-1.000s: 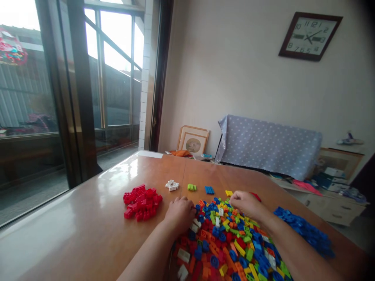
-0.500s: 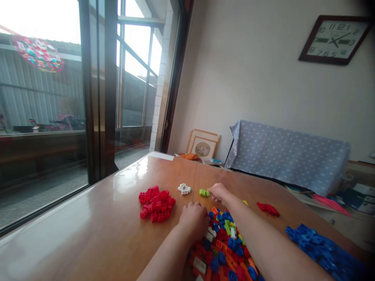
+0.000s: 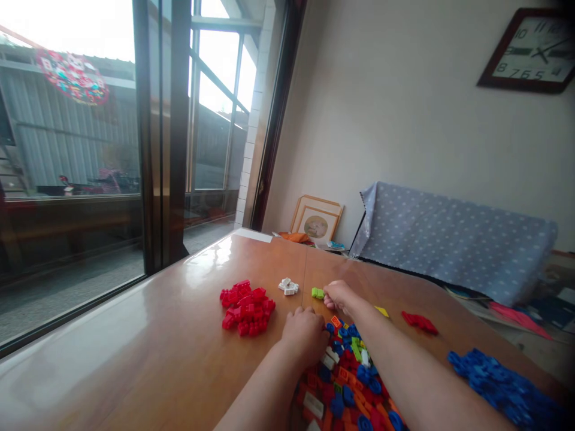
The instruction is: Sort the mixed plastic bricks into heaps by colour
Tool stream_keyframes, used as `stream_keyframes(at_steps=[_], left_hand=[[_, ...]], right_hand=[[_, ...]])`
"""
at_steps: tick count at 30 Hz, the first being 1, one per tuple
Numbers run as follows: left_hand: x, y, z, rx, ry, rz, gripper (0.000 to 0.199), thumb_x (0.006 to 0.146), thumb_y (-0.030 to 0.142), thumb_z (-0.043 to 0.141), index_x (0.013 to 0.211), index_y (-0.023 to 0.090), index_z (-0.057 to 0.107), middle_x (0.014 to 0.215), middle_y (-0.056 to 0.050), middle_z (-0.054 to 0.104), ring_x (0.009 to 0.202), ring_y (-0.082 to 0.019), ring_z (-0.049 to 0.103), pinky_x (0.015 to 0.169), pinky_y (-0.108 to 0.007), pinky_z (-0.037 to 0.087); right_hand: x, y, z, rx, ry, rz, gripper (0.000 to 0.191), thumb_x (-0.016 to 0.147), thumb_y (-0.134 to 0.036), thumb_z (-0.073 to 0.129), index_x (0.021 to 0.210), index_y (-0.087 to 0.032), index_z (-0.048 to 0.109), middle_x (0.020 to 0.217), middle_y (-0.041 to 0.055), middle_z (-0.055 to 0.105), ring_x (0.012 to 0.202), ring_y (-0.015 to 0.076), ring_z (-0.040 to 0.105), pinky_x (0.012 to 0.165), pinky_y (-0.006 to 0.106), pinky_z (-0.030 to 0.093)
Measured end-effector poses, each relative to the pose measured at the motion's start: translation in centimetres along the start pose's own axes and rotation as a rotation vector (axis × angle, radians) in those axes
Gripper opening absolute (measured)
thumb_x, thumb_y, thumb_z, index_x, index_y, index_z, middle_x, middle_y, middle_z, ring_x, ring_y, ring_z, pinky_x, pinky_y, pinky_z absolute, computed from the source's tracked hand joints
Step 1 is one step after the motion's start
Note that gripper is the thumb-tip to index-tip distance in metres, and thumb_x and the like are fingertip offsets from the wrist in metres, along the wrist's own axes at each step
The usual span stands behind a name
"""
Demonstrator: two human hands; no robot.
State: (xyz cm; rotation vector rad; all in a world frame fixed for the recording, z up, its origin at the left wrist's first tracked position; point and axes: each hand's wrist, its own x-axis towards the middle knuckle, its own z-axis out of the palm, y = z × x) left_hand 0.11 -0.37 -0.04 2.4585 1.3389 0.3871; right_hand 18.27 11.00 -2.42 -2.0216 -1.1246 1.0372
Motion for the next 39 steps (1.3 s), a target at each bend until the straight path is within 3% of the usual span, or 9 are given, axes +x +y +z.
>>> stream_keyframes(at_steps=[4,9,12,15,21,26,32,36,39], left_hand=[[0.0,0.0,0.0,0.011,0.001,0.012,0.031,0.088,0.041,0.049,0.102,0.027,0.073,0.113,-0.010,0.067,0.106,-0.030,0.060,0.091,-0.043,0.046],[-0.1,-0.1,0.2,0.025,0.022,0.018,0.032,0.090,0.041,0.048,0.102,0.027,0.074,0.112,-0.010,0.068,0.106,-0.030,0.060,0.090,-0.043,0.047],[-0.1,0.0,0.2,0.036,0.019,0.017,0.031,0.090,0.040,0.049,0.104,0.027,0.074,0.113,-0.010,0.067,0.107,-0.030,0.060,0.091,-0.043,0.047],[-0.1,0.1,0.1,0.049,0.009,0.025,0.031,0.092,0.040,0.048,0.104,0.027,0.073,0.114,-0.010,0.067,0.109,-0.030,0.059,0.092,-0.042,0.046],[0.2,0.2,0.2,0.069,0.009,0.038,0.031,0.094,0.039,0.046,0.106,0.028,0.072,0.114,-0.009,0.067,0.109,-0.029,0.060,0.090,-0.039,0.046],[0.6,-0.1,0.7,0.066,0.033,0.048,0.031,0.094,0.040,0.046,0.106,0.030,0.073,0.112,-0.007,0.067,0.107,-0.028,0.060,0.089,-0.038,0.045],[0.9,-0.4,1.1,0.049,0.044,0.068,0.028,0.094,0.038,0.048,0.106,0.029,0.072,0.113,-0.006,0.068,0.106,-0.024,0.061,0.090,-0.033,0.044],[0.9,-0.5,1.1,0.060,0.052,0.071,0.028,0.094,0.040,0.048,0.106,0.029,0.072,0.113,-0.006,0.068,0.106,-0.024,0.061,0.088,-0.032,0.044],[0.7,-0.3,0.9,0.068,0.044,0.070,0.029,0.094,0.040,0.048,0.107,0.029,0.072,0.114,-0.006,0.068,0.107,-0.025,0.061,0.089,-0.032,0.044]], right_hand=[[-1.2,-0.2,-0.8,0.042,-0.005,-0.062,0.036,0.098,-0.036,0.062,0.128,-0.017,0.060,0.126,0.0095,0.063,0.106,0.0224,0.065,0.090,0.043,0.057],[-4.5,0.5,-3.9,0.099,0.016,-0.184,0.017,0.094,-0.028,0.062,0.098,-0.012,0.065,0.083,0.0042,0.068,0.063,0.0105,0.062,0.058,0.022,0.053],[-7.4,2.2,-6.7,0.122,0.027,-0.232,0.015,0.090,-0.029,0.063,0.093,-0.015,0.066,0.077,0.0031,0.068,0.057,0.0087,0.060,0.050,0.017,0.047],[-10.3,5.1,-9.8,0.130,0.077,-0.246,0.023,0.089,-0.037,0.064,0.098,-0.016,0.068,0.088,0.0065,0.072,0.068,0.0120,0.064,0.052,0.017,0.047],[-15.3,13.1,-16.6,0.116,0.380,-0.306,0.043,0.086,-0.054,0.060,0.105,-0.017,0.069,0.102,0.0119,0.075,0.092,0.0214,0.070,0.062,0.022,0.051],[-18.1,20.3,-21.3,0.008,0.615,-0.255,0.045,0.079,-0.056,0.061,0.097,-0.016,0.072,0.092,0.0125,0.077,0.083,0.0234,0.070,0.063,0.026,0.051],[-18.1,26.3,-22.6,-0.147,0.481,-0.281,0.040,0.075,-0.044,0.058,0.100,-0.017,0.073,0.091,0.0090,0.075,0.084,0.0246,0.068,0.074,0.032,0.053],[-16.7,26.6,-22.2,-0.299,0.451,-0.358,0.037,0.076,-0.038,0.058,0.103,-0.020,0.075,0.093,0.0087,0.072,0.088,0.0249,0.067,0.082,0.034,0.051],[-15.6,25.7,-22.4,-0.370,0.376,-0.335,0.033,0.073,-0.036,0.062,0.099,-0.022,0.077,0.094,0.0081,0.072,0.086,0.0244,0.066,0.081,0.033,0.050]])
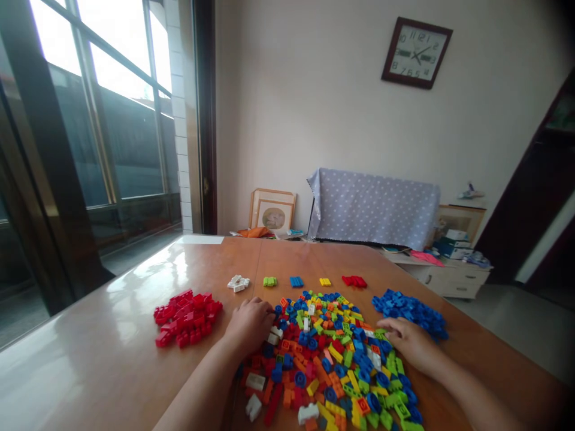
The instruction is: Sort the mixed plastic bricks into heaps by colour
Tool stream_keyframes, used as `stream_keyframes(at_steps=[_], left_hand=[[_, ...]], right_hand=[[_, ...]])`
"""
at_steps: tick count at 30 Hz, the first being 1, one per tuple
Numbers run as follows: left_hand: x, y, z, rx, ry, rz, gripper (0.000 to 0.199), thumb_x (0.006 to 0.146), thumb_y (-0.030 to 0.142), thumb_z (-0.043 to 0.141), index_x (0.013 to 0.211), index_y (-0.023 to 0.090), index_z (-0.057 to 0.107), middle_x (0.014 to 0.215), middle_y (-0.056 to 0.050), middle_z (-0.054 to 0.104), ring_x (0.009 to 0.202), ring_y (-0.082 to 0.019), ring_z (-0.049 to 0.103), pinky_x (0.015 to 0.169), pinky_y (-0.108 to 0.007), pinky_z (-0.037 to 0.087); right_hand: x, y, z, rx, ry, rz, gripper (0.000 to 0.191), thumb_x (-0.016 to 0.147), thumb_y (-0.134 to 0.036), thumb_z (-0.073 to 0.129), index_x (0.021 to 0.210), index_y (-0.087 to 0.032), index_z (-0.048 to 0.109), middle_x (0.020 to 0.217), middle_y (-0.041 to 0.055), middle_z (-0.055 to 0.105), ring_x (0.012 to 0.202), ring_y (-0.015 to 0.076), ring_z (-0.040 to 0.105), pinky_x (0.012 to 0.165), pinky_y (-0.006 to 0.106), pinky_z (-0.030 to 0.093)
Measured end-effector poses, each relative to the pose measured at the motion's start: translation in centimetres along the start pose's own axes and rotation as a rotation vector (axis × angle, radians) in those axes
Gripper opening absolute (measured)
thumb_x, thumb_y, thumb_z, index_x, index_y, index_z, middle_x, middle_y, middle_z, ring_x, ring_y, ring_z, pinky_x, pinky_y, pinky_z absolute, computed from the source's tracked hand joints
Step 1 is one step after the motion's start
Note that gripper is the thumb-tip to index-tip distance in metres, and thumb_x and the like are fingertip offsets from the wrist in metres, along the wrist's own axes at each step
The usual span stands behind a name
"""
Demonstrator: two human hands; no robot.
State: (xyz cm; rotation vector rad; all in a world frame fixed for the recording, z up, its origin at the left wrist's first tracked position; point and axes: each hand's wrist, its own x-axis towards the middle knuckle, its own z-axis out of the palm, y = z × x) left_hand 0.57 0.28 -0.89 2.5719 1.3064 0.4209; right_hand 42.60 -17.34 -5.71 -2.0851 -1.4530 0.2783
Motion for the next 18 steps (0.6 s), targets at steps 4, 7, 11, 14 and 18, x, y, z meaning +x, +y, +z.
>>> stream_keyframes(at_steps=[4,7,11,14,18], left_hand=[[-0.2,0.3,-0.3,0.005,-0.014,-0.034,0.030,0.094,0.042,0.048,0.107,0.029,0.072,0.115,-0.005,0.068,0.109,-0.025,0.060,0.090,-0.033,0.044],[-0.2,0.4,-0.3,0.004,-0.015,-0.045,0.030,0.094,0.042,0.049,0.107,0.029,0.072,0.115,-0.006,0.068,0.109,-0.026,0.060,0.090,-0.033,0.044],[-0.2,0.4,-0.2,0.007,-0.004,-0.037,0.028,0.093,0.041,0.050,0.105,0.031,0.072,0.114,-0.005,0.068,0.108,-0.026,0.060,0.088,-0.034,0.045],[-0.3,0.5,-0.4,-0.003,-0.008,-0.034,0.027,0.093,0.040,0.050,0.105,0.030,0.072,0.114,-0.005,0.068,0.107,-0.026,0.060,0.089,-0.035,0.046],[-0.4,0.5,-0.6,-0.020,-0.025,-0.041,0.027,0.092,0.038,0.052,0.106,0.029,0.073,0.114,-0.007,0.068,0.110,-0.025,0.060,0.093,-0.034,0.045]], right_hand=[[1.7,-0.2,-0.5,-0.070,-0.062,0.026,0.019,0.066,-0.032,0.068,0.080,-0.023,0.076,0.084,0.0064,0.071,0.081,0.0243,0.066,0.076,0.031,0.049],[2.8,-0.8,-0.5,-0.074,0.011,0.011,0.014,0.065,-0.031,0.067,0.074,-0.022,0.071,0.077,0.0051,0.070,0.077,0.0230,0.064,0.073,0.030,0.047],[4.1,-5.0,0.8,0.153,0.053,0.010,0.016,0.070,-0.032,0.064,0.081,-0.020,0.065,0.074,0.0029,0.070,0.070,0.0192,0.064,0.063,0.026,0.047],[5.3,-10.4,2.5,0.380,-0.033,0.099,0.018,0.073,-0.029,0.064,0.088,-0.020,0.063,0.073,0.0013,0.070,0.061,0.0160,0.064,0.054,0.023,0.046],[7.6,-17.3,5.8,0.391,-0.134,0.099,0.016,0.076,-0.020,0.064,0.091,-0.018,0.064,0.069,0.0017,0.071,0.062,0.0152,0.067,0.054,0.020,0.048]])
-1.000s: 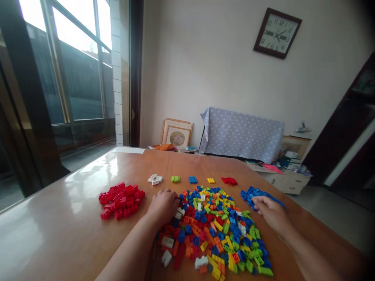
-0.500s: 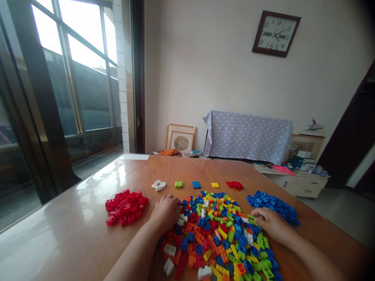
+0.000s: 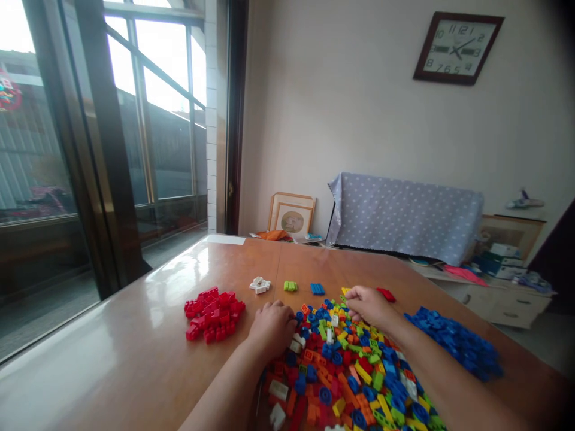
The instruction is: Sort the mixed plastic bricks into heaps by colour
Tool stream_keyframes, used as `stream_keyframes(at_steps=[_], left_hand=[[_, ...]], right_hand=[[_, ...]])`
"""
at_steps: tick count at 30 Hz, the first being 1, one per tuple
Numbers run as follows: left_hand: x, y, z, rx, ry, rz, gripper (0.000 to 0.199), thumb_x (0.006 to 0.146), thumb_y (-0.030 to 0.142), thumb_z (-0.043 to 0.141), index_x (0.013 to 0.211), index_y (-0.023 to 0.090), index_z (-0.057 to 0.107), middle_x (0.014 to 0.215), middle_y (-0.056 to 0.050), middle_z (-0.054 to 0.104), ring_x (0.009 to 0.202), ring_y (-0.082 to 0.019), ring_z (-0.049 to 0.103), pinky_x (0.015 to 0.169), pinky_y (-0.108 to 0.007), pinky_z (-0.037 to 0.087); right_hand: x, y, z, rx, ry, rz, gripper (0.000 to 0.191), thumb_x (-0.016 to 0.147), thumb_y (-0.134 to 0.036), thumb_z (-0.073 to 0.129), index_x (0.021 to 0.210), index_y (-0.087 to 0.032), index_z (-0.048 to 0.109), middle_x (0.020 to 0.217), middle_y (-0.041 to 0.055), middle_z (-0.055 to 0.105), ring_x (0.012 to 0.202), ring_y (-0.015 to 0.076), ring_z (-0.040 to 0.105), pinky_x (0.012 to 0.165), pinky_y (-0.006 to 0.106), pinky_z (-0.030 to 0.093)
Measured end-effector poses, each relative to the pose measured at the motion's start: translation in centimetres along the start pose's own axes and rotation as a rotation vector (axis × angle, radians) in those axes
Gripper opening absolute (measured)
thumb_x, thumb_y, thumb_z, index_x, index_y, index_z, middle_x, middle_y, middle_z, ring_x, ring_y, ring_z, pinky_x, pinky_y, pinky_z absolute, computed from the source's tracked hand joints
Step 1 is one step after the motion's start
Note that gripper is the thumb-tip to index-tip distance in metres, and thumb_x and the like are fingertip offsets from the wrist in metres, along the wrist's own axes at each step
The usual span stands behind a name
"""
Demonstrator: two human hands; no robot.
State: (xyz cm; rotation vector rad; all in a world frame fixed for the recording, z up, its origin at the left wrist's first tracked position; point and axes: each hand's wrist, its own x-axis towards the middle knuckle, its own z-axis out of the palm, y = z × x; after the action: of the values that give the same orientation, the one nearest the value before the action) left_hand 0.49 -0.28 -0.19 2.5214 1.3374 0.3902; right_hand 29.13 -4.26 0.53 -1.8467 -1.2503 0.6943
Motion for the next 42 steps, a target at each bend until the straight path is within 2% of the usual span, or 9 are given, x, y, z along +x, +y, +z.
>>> stream_keyframes(at_steps=[5,7,11,17,24,28,32,37,42], left_hand=[[-0.1,-0.3,0.2,-0.009,0.016,0.010,0.027,0.091,0.039,0.051,0.105,0.030,0.073,0.113,-0.007,0.068,0.107,-0.026,0.060,0.092,-0.036,0.046],[-0.1,-0.4,0.2,-0.016,0.023,0.011,0.027,0.091,0.039,0.051,0.105,0.030,0.073,0.111,-0.007,0.068,0.106,-0.027,0.060,0.091,-0.038,0.046],[-0.2,-0.3,0.2,-0.034,0.020,0.000,0.028,0.090,0.039,0.051,0.106,0.031,0.073,0.111,-0.007,0.068,0.108,-0.029,0.060,0.092,-0.041,0.046],[-0.1,-0.4,0.3,-0.037,0.023,0.003,0.028,0.090,0.041,0.052,0.104,0.030,0.073,0.111,-0.008,0.067,0.107,-0.029,0.059,0.091,-0.041,0.046],[-0.1,-0.2,-0.1,-0.032,-0.022,-0.018,0.031,0.089,0.042,0.052,0.106,0.029,0.073,0.113,-0.009,0.066,0.108,-0.030,0.059,0.091,-0.042,0.046],[-0.2,-0.1,-0.3,-0.020,-0.019,-0.018,0.032,0.088,0.041,0.051,0.106,0.029,0.074,0.113,-0.009,0.066,0.107,-0.030,0.059,0.091,-0.042,0.047],[-0.2,-0.1,-0.1,-0.031,0.001,-0.012,0.032,0.088,0.041,0.050,0.104,0.028,0.074,0.111,-0.009,0.067,0.105,-0.031,0.060,0.090,-0.045,0.047],[-0.2,-0.2,0.0,-0.034,0.006,-0.006,0.031,0.087,0.040,0.051,0.103,0.027,0.074,0.110,-0.010,0.067,0.105,-0.032,0.060,0.089,-0.047,0.047],[0.0,-0.3,0.3,-0.040,0.015,0.004,0.030,0.088,0.040,0.051,0.102,0.027,0.074,0.110,-0.010,0.067,0.105,-0.032,0.060,0.089,-0.047,0.047]], right_hand=[[3.9,-3.3,6.1,-0.106,-0.019,-0.011,0.003,0.074,-0.018,0.068,0.076,-0.018,0.066,0.054,-0.0014,0.064,0.052,0.0122,0.060,0.047,0.018,0.038],[5.4,-3.8,7.9,-0.153,-0.016,-0.003,0.008,0.073,-0.019,0.071,0.069,-0.018,0.065,0.049,-0.0021,0.060,0.046,0.0108,0.054,0.044,0.018,0.033],[7.7,-4.4,10.5,-0.213,-0.001,0.051,0.017,0.074,-0.022,0.075,0.063,-0.019,0.062,0.043,-0.0013,0.056,0.040,0.0114,0.049,0.043,0.021,0.032],[9.7,-4.9,13.0,-0.220,0.038,0.096,0.016,0.076,-0.022,0.074,0.065,-0.019,0.063,0.047,0.0018,0.061,0.043,0.0139,0.055,0.043,0.022,0.039],[10.9,-4.9,14.1,-0.225,0.006,0.129,0.017,0.084,-0.031,0.073,0.079,-0.016,0.068,0.065,0.0054,0.070,0.055,0.0150,0.064,0.049,0.022,0.046],[11.2,-4.5,14.0,-0.232,-0.070,0.164,0.027,0.098,-0.038,0.062,0.111,-0.014,0.066,0.104,0.0072,0.071,0.085,0.0172,0.069,0.075,0.033,0.058],[11.0,-4.2,13.8,-0.229,-0.116,0.162,0.033,0.099,-0.036,0.061,0.126,-0.018,0.061,0.126,0.0094,0.063,0.105,0.0216,0.065,0.090,0.042,0.057],[10.5,-4.4,13.8,-0.239,-0.107,0.124,0.031,0.099,-0.038,0.060,0.122,-0.017,0.063,0.120,0.0082,0.066,0.098,0.0194,0.066,0.085,0.039,0.058],[9.7,-4.8,13.2,-0.236,-0.059,0.032,0.015,0.089,-0.031,0.064,0.089,-0.017,0.069,0.069,0.0037,0.069,0.063,0.0164,0.065,0.057,0.024,0.047]])
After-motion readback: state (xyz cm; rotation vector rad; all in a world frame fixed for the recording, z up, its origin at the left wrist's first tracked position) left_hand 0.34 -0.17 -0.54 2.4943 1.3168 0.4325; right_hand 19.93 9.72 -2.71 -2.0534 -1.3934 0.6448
